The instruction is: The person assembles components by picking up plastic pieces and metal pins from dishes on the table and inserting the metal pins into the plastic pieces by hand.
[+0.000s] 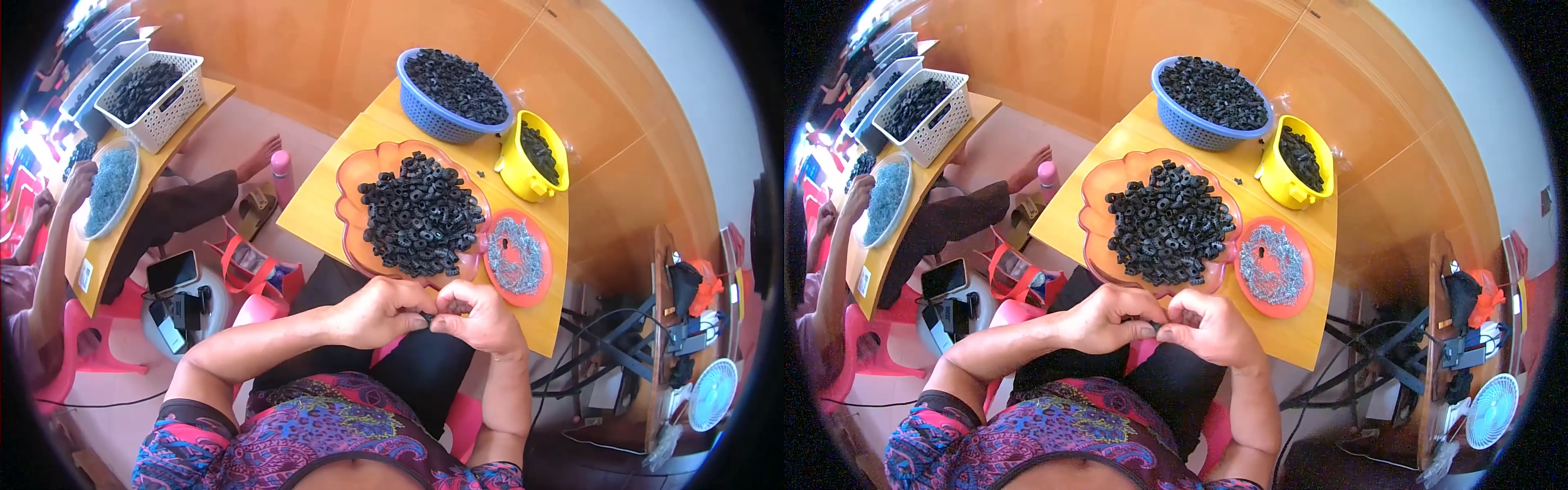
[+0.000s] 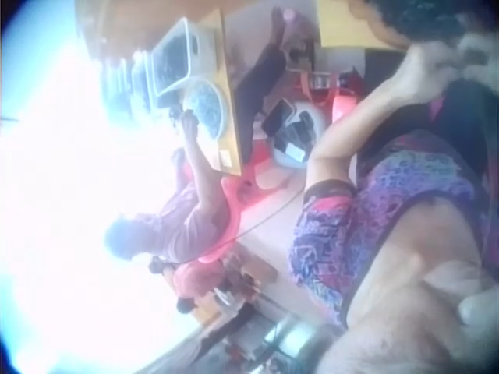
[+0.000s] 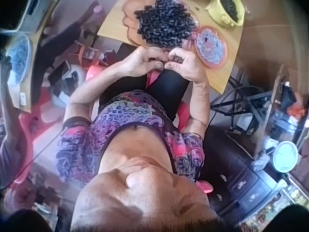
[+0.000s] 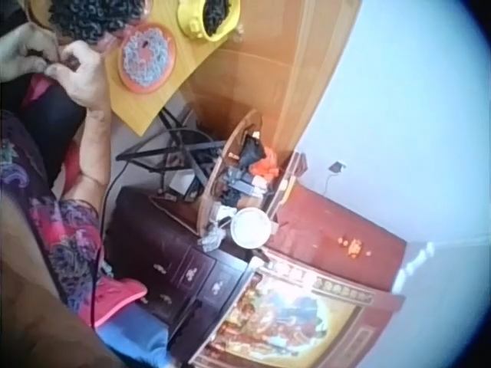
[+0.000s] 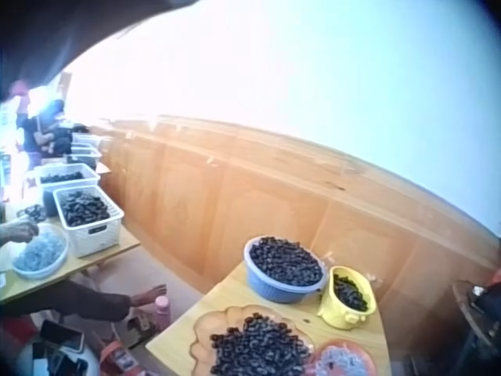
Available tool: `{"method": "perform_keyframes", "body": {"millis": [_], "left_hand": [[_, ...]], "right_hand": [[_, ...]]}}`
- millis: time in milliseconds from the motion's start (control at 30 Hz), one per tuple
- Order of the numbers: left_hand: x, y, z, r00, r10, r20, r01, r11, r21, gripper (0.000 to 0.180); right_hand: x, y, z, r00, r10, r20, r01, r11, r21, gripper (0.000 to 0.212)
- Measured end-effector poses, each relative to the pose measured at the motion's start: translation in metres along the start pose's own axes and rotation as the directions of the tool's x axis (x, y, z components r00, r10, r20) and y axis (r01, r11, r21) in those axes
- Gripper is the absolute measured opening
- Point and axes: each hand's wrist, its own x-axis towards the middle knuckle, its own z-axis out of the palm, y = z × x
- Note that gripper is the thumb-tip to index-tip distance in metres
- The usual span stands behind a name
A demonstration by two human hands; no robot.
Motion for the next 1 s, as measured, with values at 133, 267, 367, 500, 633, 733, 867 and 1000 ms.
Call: {"method": "perform_keyframes", "body": {"millis": [133, 267, 367, 500, 633, 733, 867, 1000], "left_hand": [[0.0, 0.004, -0.001, 0.978, -0.166, 0.127, 0.177, 0.981, -0.078, 0.013], [-0.002, 0.004, -0.002, 0.946, -0.263, 0.187, 0.296, 0.939, -0.173, 0.014], [-0.002, 0.006, -0.004, 0.938, -0.27, 0.215, 0.309, 0.936, -0.171, 0.012], [0.0, 0.011, -0.01, 0.956, -0.244, 0.164, 0.268, 0.952, -0.15, 0.013], [0.0, 0.006, -0.013, 0.965, -0.218, 0.148, 0.239, 0.96, -0.148, 0.014], [0.0, 0.003, -0.015, 0.959, -0.241, 0.148, 0.263, 0.953, -0.15, 0.014], [0.001, 0.003, -0.016, 0.967, -0.222, 0.127, 0.238, 0.963, -0.128, 0.013], [0.002, 0.004, -0.014, 0.958, -0.251, 0.14, 0.269, 0.954, -0.133, 0.013]], "right_hand": [[0.013, 0.008, -0.014, 0.991, -0.128, -0.028, 0.128, 0.992, 0.008, 0.023], [0.057, 0.008, -0.01, 0.945, -0.232, -0.229, 0.113, 0.892, -0.437, 0.01], [0.096, 0.016, 0.0, 0.876, -0.455, -0.158, 0.231, 0.684, -0.692, 0.013], [0.135, 0.028, 0.005, 0.889, -0.458, -0.017, 0.276, 0.565, -0.778, 0.014], [0.155, 0.031, 0.013, 0.937, -0.348, 0.01, 0.2, 0.513, -0.835, 0.013], [0.16, 0.033, 0.016, 0.938, -0.346, 0.021, 0.202, 0.495, -0.845, 0.013], [0.164, 0.038, 0.022, 0.935, -0.354, -0.005, 0.164, 0.446, -0.88, 0.012], [0.163, 0.039, 0.023, 0.906, -0.423, 0.032, 0.18, 0.315, -0.932, 0.009]]}}
